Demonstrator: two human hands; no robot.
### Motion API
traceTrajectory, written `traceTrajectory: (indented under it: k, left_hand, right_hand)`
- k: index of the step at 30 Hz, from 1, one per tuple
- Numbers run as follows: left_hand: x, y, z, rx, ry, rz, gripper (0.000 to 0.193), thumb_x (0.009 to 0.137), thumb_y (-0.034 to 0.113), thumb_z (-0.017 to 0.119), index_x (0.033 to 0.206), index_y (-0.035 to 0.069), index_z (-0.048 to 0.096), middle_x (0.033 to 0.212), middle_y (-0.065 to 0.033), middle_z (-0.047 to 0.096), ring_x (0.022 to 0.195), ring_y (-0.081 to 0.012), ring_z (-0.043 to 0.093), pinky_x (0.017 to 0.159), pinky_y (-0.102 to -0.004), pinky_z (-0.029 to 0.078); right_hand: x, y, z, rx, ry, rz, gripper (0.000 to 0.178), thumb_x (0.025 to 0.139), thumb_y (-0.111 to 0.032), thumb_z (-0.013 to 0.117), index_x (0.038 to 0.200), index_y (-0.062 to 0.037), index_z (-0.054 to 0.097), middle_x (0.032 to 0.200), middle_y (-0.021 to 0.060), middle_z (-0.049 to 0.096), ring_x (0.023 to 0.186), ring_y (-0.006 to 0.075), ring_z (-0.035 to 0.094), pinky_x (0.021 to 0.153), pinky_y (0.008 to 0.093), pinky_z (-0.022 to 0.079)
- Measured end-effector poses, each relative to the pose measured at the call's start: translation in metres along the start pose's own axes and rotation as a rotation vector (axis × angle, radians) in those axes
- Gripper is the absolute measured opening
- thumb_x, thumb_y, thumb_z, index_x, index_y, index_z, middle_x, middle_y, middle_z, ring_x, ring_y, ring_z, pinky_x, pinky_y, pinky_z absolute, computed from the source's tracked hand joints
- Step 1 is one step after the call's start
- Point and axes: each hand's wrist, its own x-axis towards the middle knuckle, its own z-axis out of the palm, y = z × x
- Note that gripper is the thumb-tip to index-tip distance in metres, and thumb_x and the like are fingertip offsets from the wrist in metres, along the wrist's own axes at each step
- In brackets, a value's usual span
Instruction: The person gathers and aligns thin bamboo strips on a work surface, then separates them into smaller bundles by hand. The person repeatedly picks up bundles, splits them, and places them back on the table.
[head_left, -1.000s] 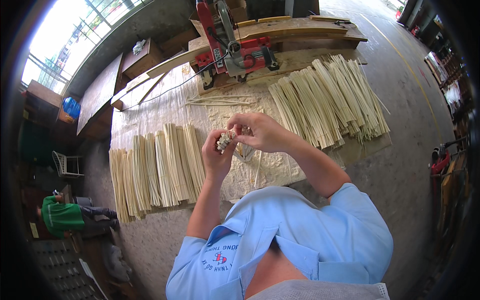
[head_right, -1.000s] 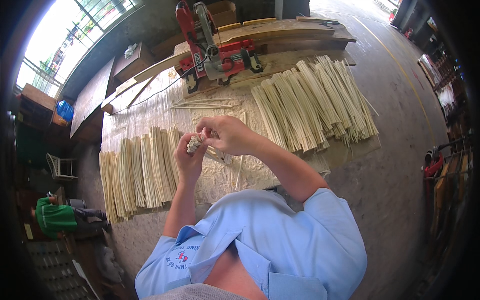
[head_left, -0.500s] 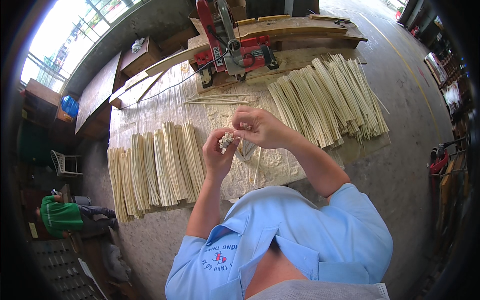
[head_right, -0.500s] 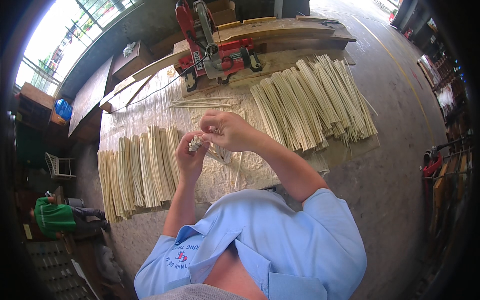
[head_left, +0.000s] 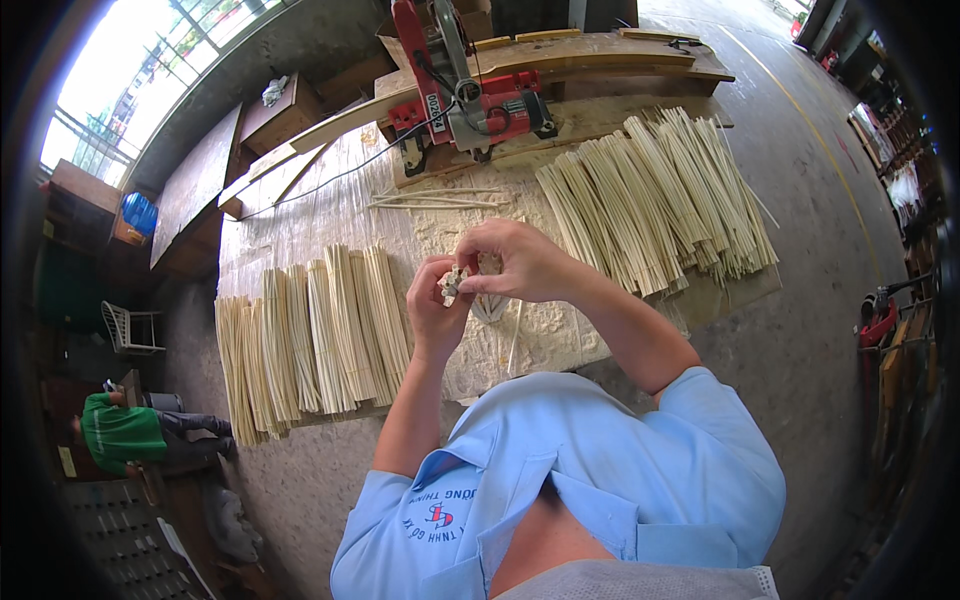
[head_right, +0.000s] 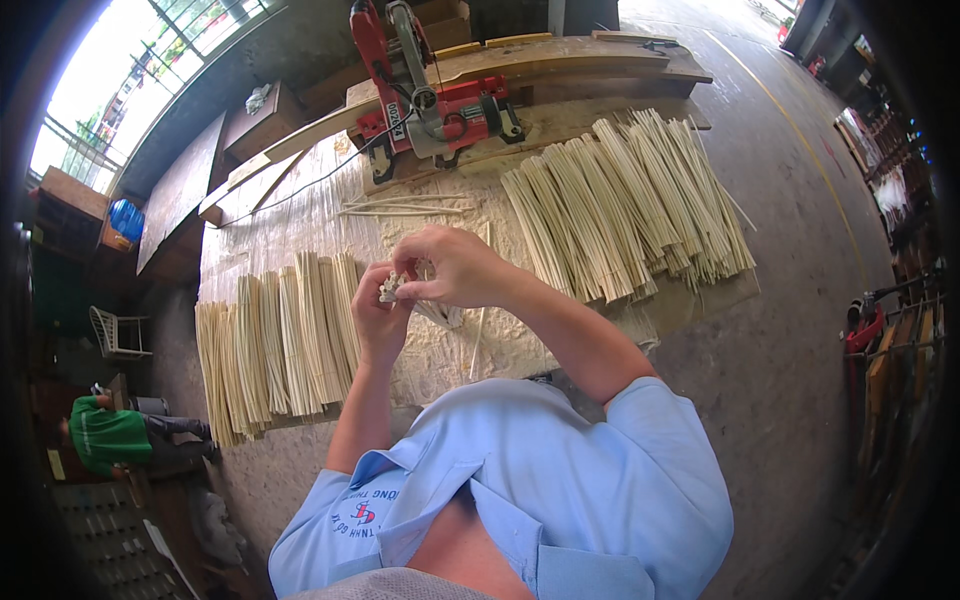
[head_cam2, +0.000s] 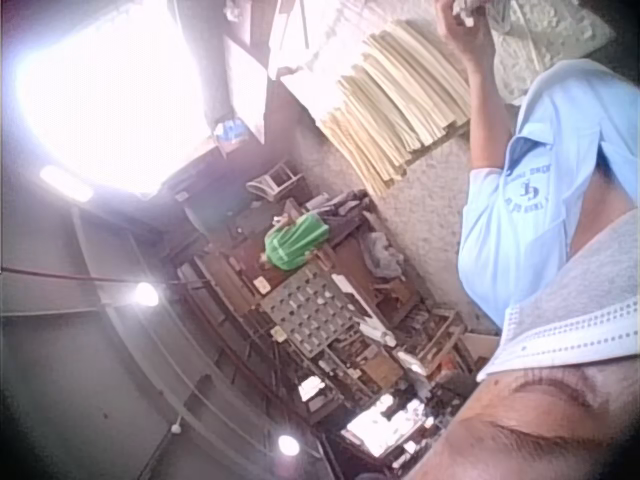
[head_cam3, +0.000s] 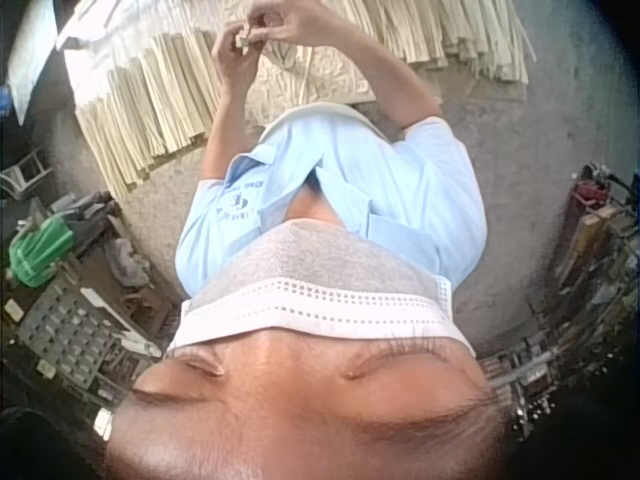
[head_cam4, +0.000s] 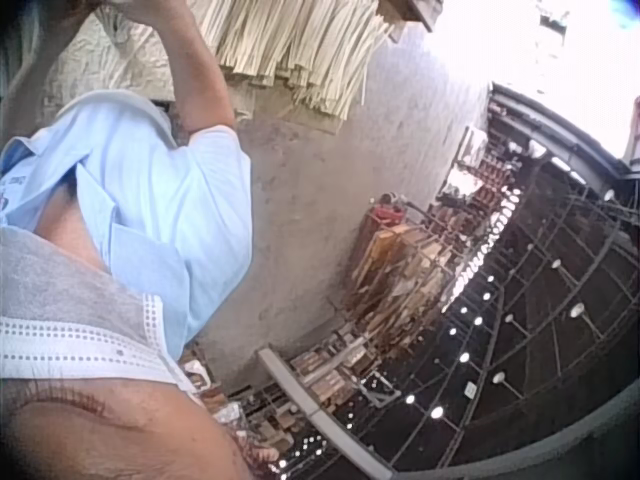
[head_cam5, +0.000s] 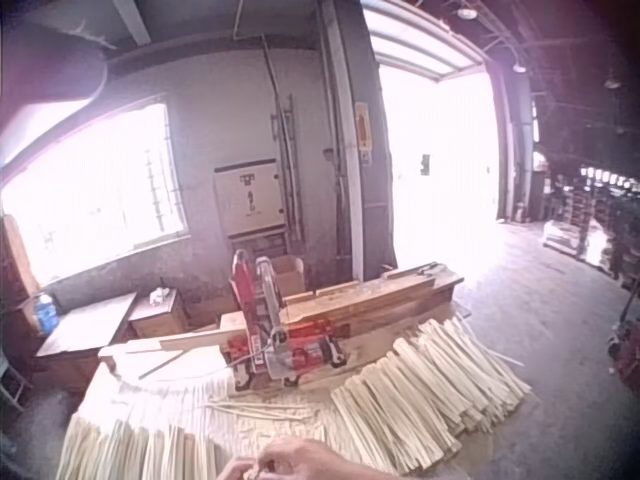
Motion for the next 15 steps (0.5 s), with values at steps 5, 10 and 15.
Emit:
traceTrajectory:
  k: [5, 10, 15]
  left_hand:
    - [0.005, 0.004, 0.002, -0.067, -0.007, 0.051, 0.029, 0.084, 0.000, 0.080, 0.109, 0.000, 0.066, 0.112, -0.0062, 0.063, 0.083, -0.0071, 0.058, 0.065, -0.0211, 0.047]
    - [0.005, -0.002, -0.001, 0.014, 0.032, 0.091, 0.026, 0.086, 0.002, 0.080, 0.109, 0.002, 0.069, 0.111, -0.0039, 0.063, 0.072, -0.0026, 0.049, 0.051, -0.0189, 0.034]
    - [0.000, 0.006, -0.007, 0.118, 0.049, 0.017, 0.023, 0.088, 0.002, 0.078, 0.109, 0.002, 0.070, 0.107, -0.0035, 0.063, 0.076, -0.0026, 0.052, 0.051, -0.0181, 0.037]
  right_hand:
    - [0.002, 0.004, 0.000, 0.020, 0.011, -0.017, 0.019, 0.081, -0.017, 0.078, 0.090, -0.0063, 0.065, 0.087, 0.0048, 0.063, 0.088, 0.0248, 0.061, 0.081, 0.0383, 0.048]
    - [0.002, 0.007, 0.003, 0.004, 0.052, -0.049, 0.013, 0.081, -0.011, 0.070, 0.091, -0.0058, 0.064, 0.088, 0.0051, 0.059, 0.083, 0.0221, 0.058, 0.073, 0.0355, 0.048]
    - [0.001, -0.003, 0.003, 0.008, 0.043, 0.108, 0.015, 0.081, -0.010, 0.071, 0.094, -0.0064, 0.065, 0.093, 0.0070, 0.059, 0.082, 0.0180, 0.057, 0.068, 0.0329, 0.048]
